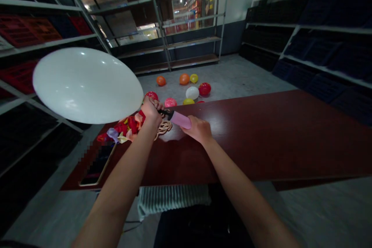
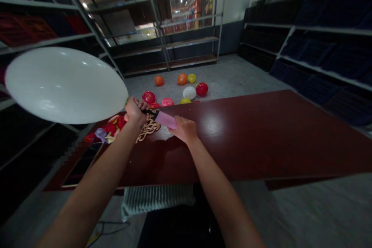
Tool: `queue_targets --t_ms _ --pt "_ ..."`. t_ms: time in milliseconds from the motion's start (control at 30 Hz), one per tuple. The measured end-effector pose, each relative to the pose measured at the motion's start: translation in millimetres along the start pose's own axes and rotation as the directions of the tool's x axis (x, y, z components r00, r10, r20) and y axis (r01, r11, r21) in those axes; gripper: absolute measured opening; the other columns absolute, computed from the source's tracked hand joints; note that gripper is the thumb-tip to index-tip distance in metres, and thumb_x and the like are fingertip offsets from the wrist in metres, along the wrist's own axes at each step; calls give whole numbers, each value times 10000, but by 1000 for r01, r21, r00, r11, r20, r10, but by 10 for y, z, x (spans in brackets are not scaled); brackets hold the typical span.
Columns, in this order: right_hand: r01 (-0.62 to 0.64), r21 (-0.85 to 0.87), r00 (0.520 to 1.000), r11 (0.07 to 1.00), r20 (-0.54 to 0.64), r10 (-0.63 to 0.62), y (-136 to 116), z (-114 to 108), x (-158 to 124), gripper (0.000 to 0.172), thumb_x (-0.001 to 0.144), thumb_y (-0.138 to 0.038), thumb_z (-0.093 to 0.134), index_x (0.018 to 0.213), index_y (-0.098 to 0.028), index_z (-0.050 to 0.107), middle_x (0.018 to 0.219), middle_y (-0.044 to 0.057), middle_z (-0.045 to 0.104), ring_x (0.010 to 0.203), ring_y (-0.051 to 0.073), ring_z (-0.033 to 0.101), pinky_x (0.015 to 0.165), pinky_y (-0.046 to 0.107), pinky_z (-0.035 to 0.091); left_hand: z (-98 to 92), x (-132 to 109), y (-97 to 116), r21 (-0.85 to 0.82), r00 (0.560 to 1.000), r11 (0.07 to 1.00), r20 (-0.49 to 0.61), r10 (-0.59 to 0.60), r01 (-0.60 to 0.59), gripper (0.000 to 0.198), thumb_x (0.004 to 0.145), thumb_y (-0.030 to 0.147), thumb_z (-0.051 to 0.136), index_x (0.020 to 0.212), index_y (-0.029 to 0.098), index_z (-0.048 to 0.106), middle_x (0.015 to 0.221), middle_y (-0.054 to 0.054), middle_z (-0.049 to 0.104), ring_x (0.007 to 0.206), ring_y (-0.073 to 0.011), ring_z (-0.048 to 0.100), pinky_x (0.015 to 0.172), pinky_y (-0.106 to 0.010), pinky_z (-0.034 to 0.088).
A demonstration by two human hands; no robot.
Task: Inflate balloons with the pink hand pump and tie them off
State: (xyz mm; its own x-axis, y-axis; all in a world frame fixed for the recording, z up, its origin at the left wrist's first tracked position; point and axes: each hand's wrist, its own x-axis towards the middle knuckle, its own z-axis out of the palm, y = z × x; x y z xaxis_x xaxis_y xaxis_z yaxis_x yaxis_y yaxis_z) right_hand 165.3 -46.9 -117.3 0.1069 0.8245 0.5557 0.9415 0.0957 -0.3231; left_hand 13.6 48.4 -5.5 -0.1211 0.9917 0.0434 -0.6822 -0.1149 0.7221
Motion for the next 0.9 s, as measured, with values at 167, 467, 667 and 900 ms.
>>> queue_targets --t_ms 167,467,667,900 --pt "83 -46 996 996 -34 -84 27 2 -28 317 867 -516 654 928 -207 684 819 45 754 729 205 705 613 293 392 -125 53 311 -49 991 999 -131 1 -8 365 833 218 535 605 211 251 442 70 239 343 -91 252 397 -233 252" --pt "127 22 976 992 -180 -121 7 -9 -8 289 854 -466 680 951 -195 705 802 49 759 691 199 701 629 298 438 71 64 977 25 991 990 6 137 -137 497 981 326 523 603 212 220 431 66 217 344 -80 233 397 -240 248" --pt "70 86 963 994 -264 -45 160 -30 -30 339 801 -451 732 1001 -180 705 802 56 769 693 213 715 635 290 453 510 -61 847 128 976 971 111 189 -202 531 1013 382 535 597 218 249 429 59 224 351 -81 204 403 -271 239" --pt "-111 103 971 989 -203 130 202 -29 15 349 796 -489 704 980 -193 688 781 52 757 694 222 712 606 281 412 830 -232 -29 195 983 967 116 141 -162 503 1082 312 376 592 232 292 425 65 231 355 -84 212 418 -286 209"
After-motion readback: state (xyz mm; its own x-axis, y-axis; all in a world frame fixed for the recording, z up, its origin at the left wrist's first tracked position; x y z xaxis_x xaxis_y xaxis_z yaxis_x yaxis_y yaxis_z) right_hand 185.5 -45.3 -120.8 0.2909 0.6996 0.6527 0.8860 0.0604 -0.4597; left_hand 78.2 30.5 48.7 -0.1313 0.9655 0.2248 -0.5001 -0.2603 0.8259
